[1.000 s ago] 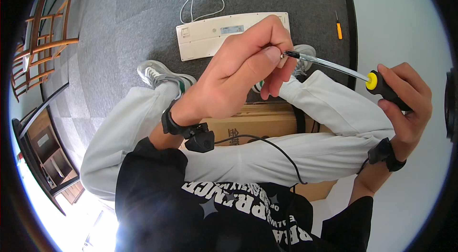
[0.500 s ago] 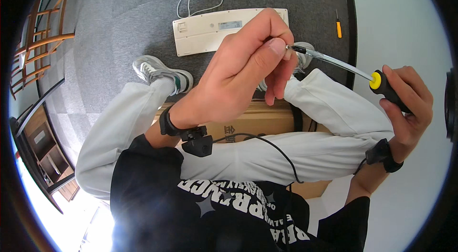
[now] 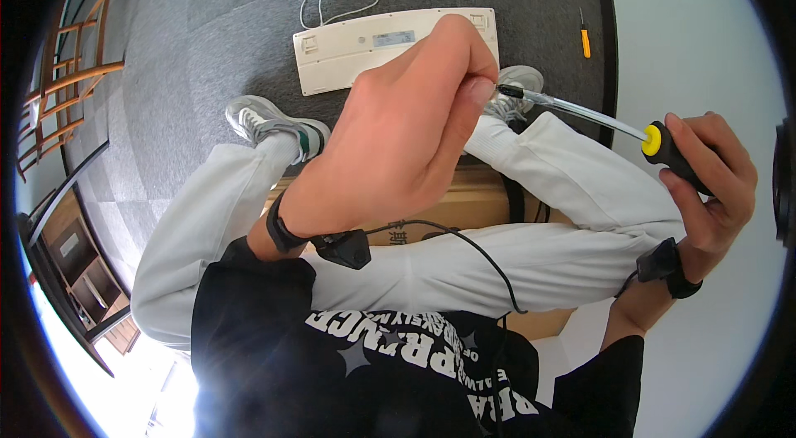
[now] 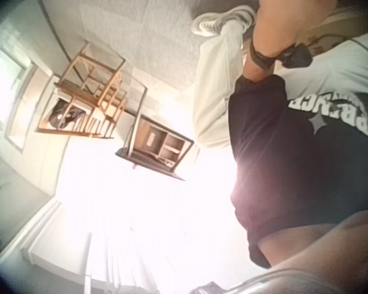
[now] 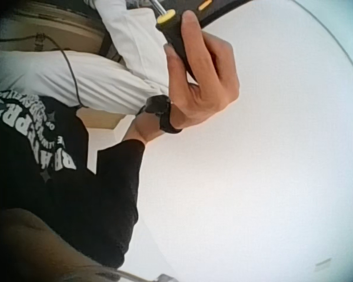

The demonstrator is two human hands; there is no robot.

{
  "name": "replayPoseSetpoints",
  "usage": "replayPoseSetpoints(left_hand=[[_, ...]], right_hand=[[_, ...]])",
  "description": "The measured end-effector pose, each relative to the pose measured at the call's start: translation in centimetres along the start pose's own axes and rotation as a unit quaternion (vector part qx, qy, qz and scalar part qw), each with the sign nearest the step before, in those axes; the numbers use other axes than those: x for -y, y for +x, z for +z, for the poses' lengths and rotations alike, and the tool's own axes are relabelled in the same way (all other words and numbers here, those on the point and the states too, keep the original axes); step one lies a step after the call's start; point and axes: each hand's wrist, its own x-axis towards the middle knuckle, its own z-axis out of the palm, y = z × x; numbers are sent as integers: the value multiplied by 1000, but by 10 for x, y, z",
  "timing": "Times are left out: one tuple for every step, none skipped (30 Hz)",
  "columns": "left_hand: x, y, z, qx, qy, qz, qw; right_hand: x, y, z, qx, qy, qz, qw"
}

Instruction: The person sits on the floor and uses a screwdriver to remove screws from the back of a white electronic device. They repeatedly reposition the device and unscrew fasteners, placing the screws aside.

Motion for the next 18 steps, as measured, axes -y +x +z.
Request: replayPoseSetpoints(left_hand=[[0, 0, -1, 6, 17, 6, 1000], [0, 0, -1, 13, 42, 11, 999], [0, 0, -2, 15, 38, 8, 999], [0, 0, -3, 18, 42, 5, 999], [0, 0, -4, 20, 55, -1, 998], [-1, 0, -4, 21, 45, -6, 999], [-1, -1, -3, 22, 44, -13, 999], [-1, -1, -3, 23, 53, -18, 998], [-1, 0, -2, 20, 46, -15, 999], [-1, 0, -1, 19, 49, -10, 999], [0, 1, 0, 19, 62, -7, 998], [0, 1, 0, 16, 56, -5, 998], [1, 1, 0, 14, 60, -4, 998], [2, 1, 0, 12, 71, -6, 997], [2, 2, 0, 7, 61, -7, 998], [2, 2, 0, 2, 59, -12, 998], [2, 1, 0, -2, 69, -19, 997], [3, 2, 0, -5, 52, -18, 998]], right_hand=[[0, 0, 0, -2, 6, -2, 1000], [-1, 0, 0, 3, -9, -13, 1000], [-2, 0, 0, 1, -15, -23, 1000], [-3, 0, 0, 4, -19, -27, 999], [-3, 0, 0, 7, -34, -39, 999], [-4, 0, -1, 14, -45, -44, 998], [-4, 0, -1, 19, -45, -47, 998], [-5, 0, -2, 21, -63, -53, 996], [-4, 0, -2, 21, -70, -57, 996], [-5, 0, -2, 20, -66, -61, 996], [-5, 0, -2, 20, -82, -63, 994], [-5, 0, -1, 20, -88, -63, 994], [-5, 0, 0, 16, -87, -62, 994], [-5, -1, 1, 15, -95, -57, 994], [-5, -1, 3, 10, -95, -50, 994], [-5, -1, 3, 11, -89, -44, 995], [-5, -2, 5, 6, -96, -47, 994], [-6, -1, 5, 6, -97, -50, 994]])
